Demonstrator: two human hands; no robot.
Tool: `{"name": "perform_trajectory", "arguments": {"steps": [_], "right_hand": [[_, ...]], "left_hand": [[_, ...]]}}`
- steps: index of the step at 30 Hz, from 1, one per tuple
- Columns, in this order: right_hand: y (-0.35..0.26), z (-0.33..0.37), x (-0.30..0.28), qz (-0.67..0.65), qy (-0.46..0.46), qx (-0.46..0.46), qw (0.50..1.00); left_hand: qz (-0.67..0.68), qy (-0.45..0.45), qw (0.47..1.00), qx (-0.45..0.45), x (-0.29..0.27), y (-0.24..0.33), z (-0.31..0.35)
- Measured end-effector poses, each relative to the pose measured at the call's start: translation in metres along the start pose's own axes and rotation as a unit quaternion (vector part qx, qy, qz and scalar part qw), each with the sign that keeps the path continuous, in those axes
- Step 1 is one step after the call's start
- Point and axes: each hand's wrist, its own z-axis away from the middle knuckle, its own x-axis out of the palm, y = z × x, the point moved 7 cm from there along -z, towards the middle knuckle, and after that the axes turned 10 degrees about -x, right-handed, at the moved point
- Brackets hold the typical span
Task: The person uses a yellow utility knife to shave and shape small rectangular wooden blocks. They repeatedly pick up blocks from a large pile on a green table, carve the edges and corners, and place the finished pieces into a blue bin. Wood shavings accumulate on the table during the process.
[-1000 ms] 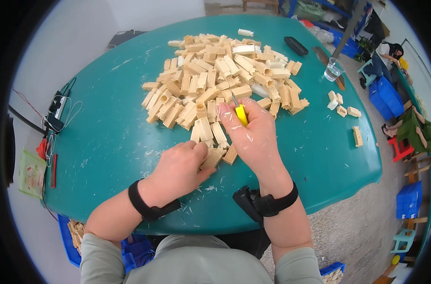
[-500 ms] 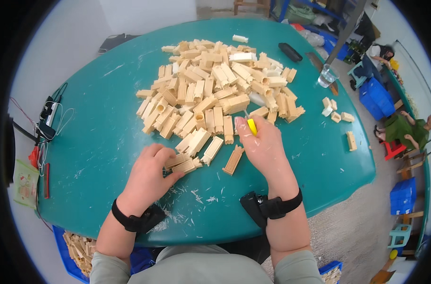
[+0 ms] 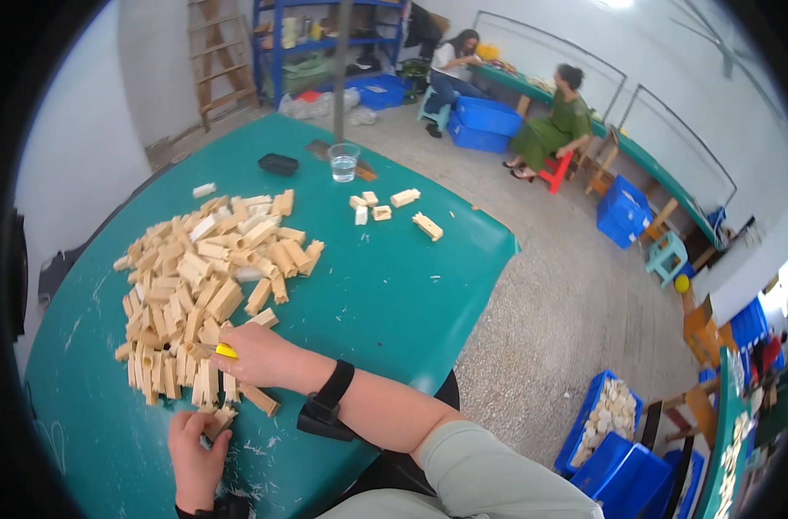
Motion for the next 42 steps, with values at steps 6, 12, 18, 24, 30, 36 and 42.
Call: {"name": "perform_trajectory", "arguments": {"steps": [6, 12, 18, 24, 30, 36, 42], "right_hand": [[-0.001, 0.003, -0.009, -0.040, 0.122, 0.017, 0.992], [-0.041, -0.007, -0.013, -0.172, 0.135, 0.063, 0.974], [-0.025, -0.036, 0.006, 0.041, 0.097, -0.008, 0.994], [-0.023, -0.049, 0.030, 0.139, -0.044, 0.007, 0.989], [-0.010, -0.044, 0.019, 0.039, 0.026, -0.037, 0.998], [-0.015, -0.044, 0.018, -0.223, -0.001, 0.067, 0.972], [-0.041, -0.037, 0.047, -0.287, -0.109, 0.105, 0.946]], "left_hand": [[0.085, 0.023, 0.996, 0.012, -0.004, -0.008, -0.003], [0.112, 0.151, 0.982, 0.015, -0.043, -0.020, 0.000], [0.129, 0.172, 0.976, -0.018, -0.047, -0.036, -0.008], [0.169, 0.124, 0.973, -0.097, -0.037, -0.057, -0.007], [0.230, 0.089, 0.959, -0.142, -0.030, -0.058, -0.011], [0.211, 0.134, 0.963, -0.098, -0.042, -0.065, -0.018], [0.452, 0.029, 0.886, -0.104, -0.025, -0.070, -0.009]]}}
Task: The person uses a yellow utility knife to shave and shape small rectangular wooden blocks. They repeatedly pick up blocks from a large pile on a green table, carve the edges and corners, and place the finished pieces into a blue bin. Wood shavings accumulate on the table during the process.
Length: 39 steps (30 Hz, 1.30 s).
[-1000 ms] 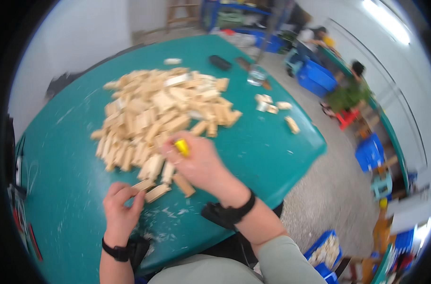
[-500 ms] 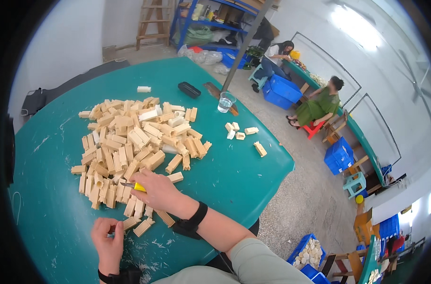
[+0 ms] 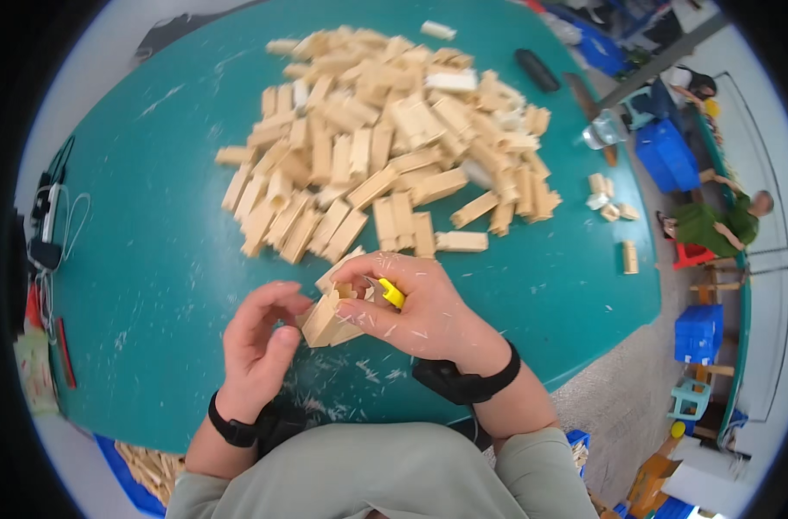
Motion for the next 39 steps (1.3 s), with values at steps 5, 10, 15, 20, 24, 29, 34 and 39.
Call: {"name": "perform_trajectory", "arguments": {"steps": [5, 10, 15, 20, 24, 29, 34, 39], "right_hand": [[0.000, 0.006, 0.013, 0.034, -0.024, -0.080, 0.996], [-0.001, 0.009, 0.008, -0.007, -0.003, -0.030, 1.000], [0.002, 0.011, 0.013, 0.063, -0.026, -0.065, 0.996], [-0.004, 0.016, 0.017, 0.056, 0.000, -0.104, 0.993], [-0.005, 0.020, 0.018, 0.041, 0.017, -0.114, 0.992], [-0.009, 0.020, 0.017, 0.071, 0.040, -0.153, 0.985], [-0.022, 0.027, 0.018, 0.050, 0.044, -0.131, 0.989], [-0.024, 0.028, 0.030, 0.174, 0.033, -0.191, 0.965]], "left_hand": [[0.108, -0.096, 0.989, -0.045, 0.025, -0.001, 0.009], [0.220, -0.082, 0.965, -0.115, 0.026, -0.011, 0.008], [0.235, -0.086, 0.964, -0.094, 0.029, -0.004, 0.010], [0.168, -0.079, 0.981, -0.048, 0.026, 0.000, 0.012], [0.175, -0.089, 0.979, -0.046, 0.029, 0.003, 0.013], [0.145, -0.045, 0.988, -0.002, 0.019, 0.004, 0.012], [0.089, 0.067, 0.992, 0.064, 0.002, 0.017, 0.018], [0.115, 0.090, 0.987, 0.066, 0.000, 0.013, 0.015]]}}
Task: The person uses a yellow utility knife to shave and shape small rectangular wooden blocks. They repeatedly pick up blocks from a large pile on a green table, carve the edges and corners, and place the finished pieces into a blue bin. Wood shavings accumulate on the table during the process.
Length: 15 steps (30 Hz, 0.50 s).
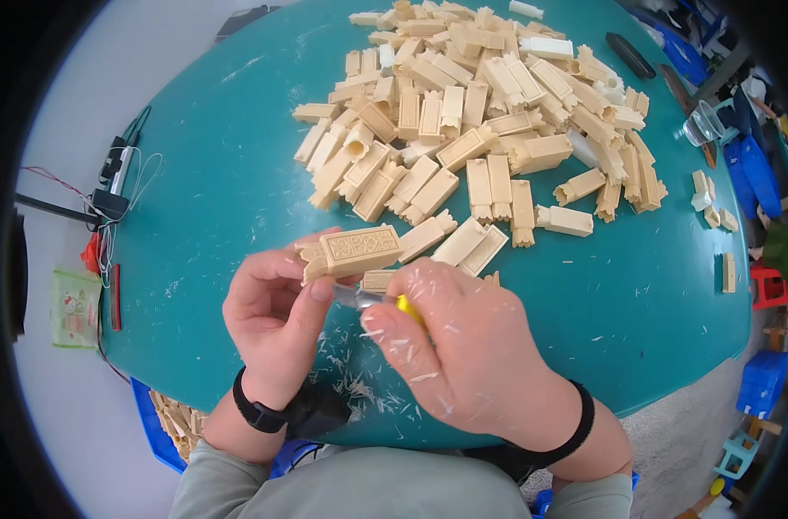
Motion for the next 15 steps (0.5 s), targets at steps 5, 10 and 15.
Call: {"name": "perform_trajectory", "arguments": {"steps": [5, 10, 15], "right_hand": [[0.004, 0.000, 0.013, 0.046, -0.049, 0.011, 0.998], [0.004, 0.000, 0.016, 0.050, -0.058, 0.008, 0.997], [0.002, -0.001, 0.016, 0.041, -0.056, -0.006, 0.998]], "left_hand": [[-0.065, -0.001, 0.996, 0.067, -0.002, 0.001, 0.005], [-0.108, -0.018, 0.985, 0.133, -0.001, 0.007, 0.008], [-0.127, -0.006, 0.983, 0.135, -0.001, 0.008, 0.009]]}}
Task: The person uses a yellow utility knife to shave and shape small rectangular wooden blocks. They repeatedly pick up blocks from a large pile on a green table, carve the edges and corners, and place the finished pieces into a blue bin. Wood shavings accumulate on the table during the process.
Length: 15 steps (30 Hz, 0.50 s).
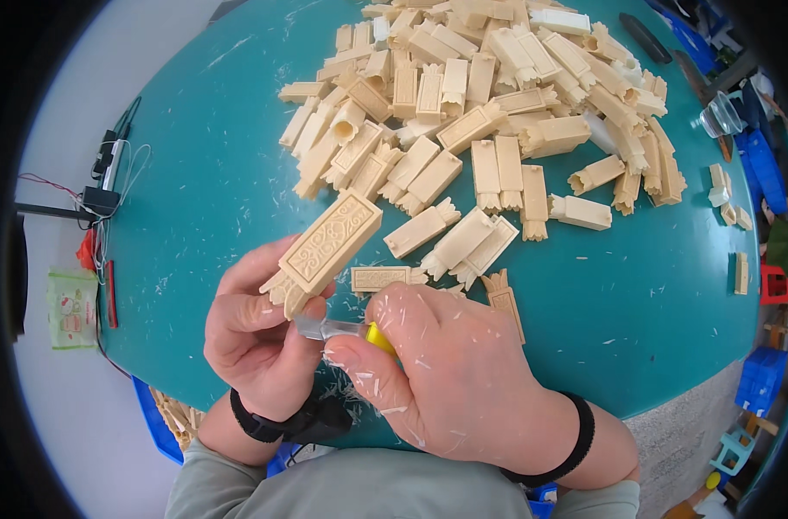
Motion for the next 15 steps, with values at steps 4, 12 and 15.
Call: {"name": "perform_trajectory", "arguments": {"steps": [4, 12, 15], "right_hand": [[0.001, 0.001, 0.001, 0.004, -0.002, 0.008, 1.000], [0.004, 0.002, 0.002, 0.005, -0.001, 0.013, 1.000], [0.001, 0.001, 0.001, 0.034, 0.009, -0.007, 0.999]], "left_hand": [[-0.017, -0.002, 1.000, 0.005, 0.000, 0.001, 0.000], [-0.130, 0.006, 0.988, 0.084, 0.001, 0.009, 0.001], [-0.149, 0.023, 0.985, 0.079, -0.001, 0.013, 0.003]]}}
